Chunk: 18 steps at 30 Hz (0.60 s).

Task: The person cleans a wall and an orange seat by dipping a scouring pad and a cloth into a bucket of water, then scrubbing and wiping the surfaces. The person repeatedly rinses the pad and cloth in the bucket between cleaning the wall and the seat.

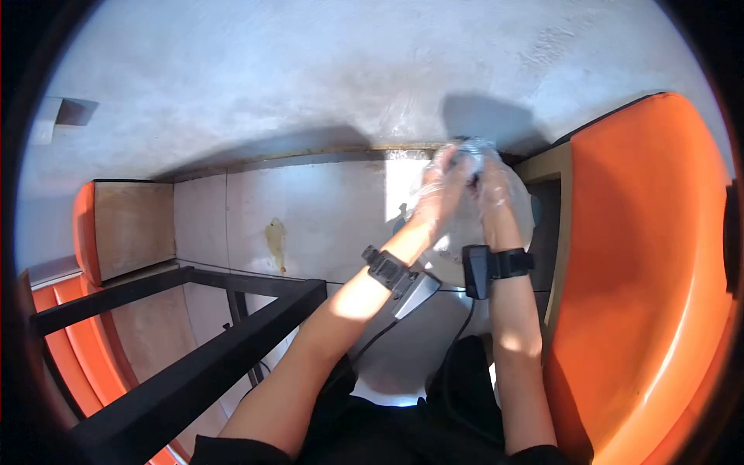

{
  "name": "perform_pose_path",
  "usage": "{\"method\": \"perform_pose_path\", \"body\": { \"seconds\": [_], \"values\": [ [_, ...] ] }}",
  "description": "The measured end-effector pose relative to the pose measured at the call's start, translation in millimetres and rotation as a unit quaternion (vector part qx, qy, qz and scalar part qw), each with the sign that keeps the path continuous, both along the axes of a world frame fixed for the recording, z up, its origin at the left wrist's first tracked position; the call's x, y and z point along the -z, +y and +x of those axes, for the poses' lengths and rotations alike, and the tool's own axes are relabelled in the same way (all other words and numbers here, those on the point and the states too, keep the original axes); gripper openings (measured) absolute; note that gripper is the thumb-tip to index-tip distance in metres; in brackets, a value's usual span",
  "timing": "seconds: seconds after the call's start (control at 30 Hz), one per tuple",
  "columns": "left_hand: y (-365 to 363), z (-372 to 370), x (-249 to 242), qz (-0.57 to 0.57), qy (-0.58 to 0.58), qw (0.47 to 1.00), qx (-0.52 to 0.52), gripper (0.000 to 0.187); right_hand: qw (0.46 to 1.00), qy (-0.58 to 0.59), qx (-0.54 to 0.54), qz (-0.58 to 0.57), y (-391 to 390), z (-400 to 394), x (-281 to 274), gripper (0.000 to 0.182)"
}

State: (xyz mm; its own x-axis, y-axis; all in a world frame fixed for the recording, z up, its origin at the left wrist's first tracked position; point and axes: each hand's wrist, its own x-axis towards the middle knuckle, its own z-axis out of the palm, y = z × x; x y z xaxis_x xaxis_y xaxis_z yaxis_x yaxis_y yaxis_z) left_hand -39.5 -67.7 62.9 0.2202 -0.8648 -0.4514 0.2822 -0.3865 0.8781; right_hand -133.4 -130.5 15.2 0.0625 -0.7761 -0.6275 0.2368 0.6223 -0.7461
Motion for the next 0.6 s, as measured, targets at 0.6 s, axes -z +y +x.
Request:
{"method": "perform_pose_path", "body": {
  "seconds": [0.6],
  "values": [
    [4,15,10,0.048,-0.192,0.979,-0.036,0.056,0.994,-0.07,0.04,0.069,0,38,44,0.036]
  ]
}}
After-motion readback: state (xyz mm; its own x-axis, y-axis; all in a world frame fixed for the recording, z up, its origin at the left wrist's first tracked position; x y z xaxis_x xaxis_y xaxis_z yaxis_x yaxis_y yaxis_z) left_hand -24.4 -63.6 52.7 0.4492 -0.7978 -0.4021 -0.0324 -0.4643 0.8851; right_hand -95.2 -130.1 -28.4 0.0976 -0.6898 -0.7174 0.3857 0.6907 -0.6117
